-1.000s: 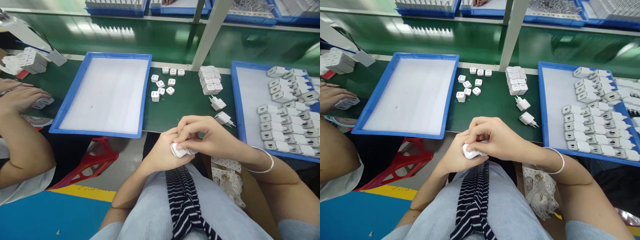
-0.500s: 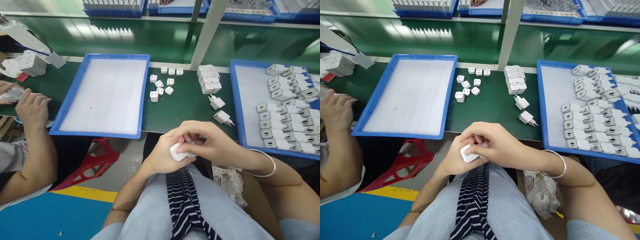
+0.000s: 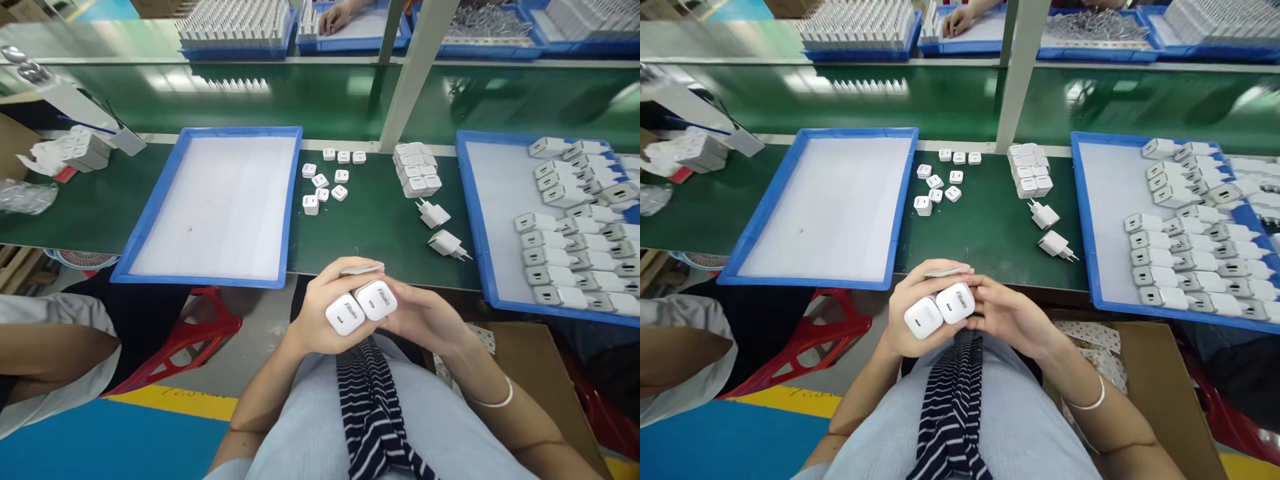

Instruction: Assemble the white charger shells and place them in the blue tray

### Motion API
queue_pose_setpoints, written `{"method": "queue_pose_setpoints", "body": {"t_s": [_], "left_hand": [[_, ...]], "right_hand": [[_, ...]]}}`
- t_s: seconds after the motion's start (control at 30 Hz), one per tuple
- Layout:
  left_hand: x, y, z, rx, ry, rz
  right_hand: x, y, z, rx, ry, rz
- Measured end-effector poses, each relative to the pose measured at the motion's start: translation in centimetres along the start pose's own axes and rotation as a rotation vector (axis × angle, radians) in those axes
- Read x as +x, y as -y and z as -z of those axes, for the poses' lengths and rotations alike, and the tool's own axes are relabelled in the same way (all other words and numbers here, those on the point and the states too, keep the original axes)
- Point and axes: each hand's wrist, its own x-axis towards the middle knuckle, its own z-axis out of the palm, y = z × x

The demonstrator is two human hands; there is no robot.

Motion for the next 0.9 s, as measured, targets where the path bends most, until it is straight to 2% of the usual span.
{"method": "queue_pose_setpoints", "body": {"t_s": [0.07,0.13,0.37,0.53,0.77,0.9], "left_hand": [[-0.1,0.3,-0.1,-0.005,0.012,-0.005],[-0.1,0.5,-0.1,-0.014,0.02,-0.012],[-0.3,0.7,0.9,-0.016,0.027,0.015],[-0.6,0.8,2.2,-0.179,0.077,0.029],[-2.1,0.5,3.9,-0.299,-0.013,0.211],[-3.1,0.9,6.0,-0.26,-0.07,0.24]], "right_hand": [[0.6,-0.8,0.4,0.136,0.12,-0.165],[1.1,-1.2,0.6,0.214,0.19,-0.228],[2.6,-1.0,-0.6,0.318,0.249,-0.255],[3.6,-1.5,-1.4,0.326,0.222,-0.262],[5.7,-2.6,-2.7,0.291,0.271,-0.24],[7.2,-2.4,-4.4,0.189,0.277,-0.239]]}}
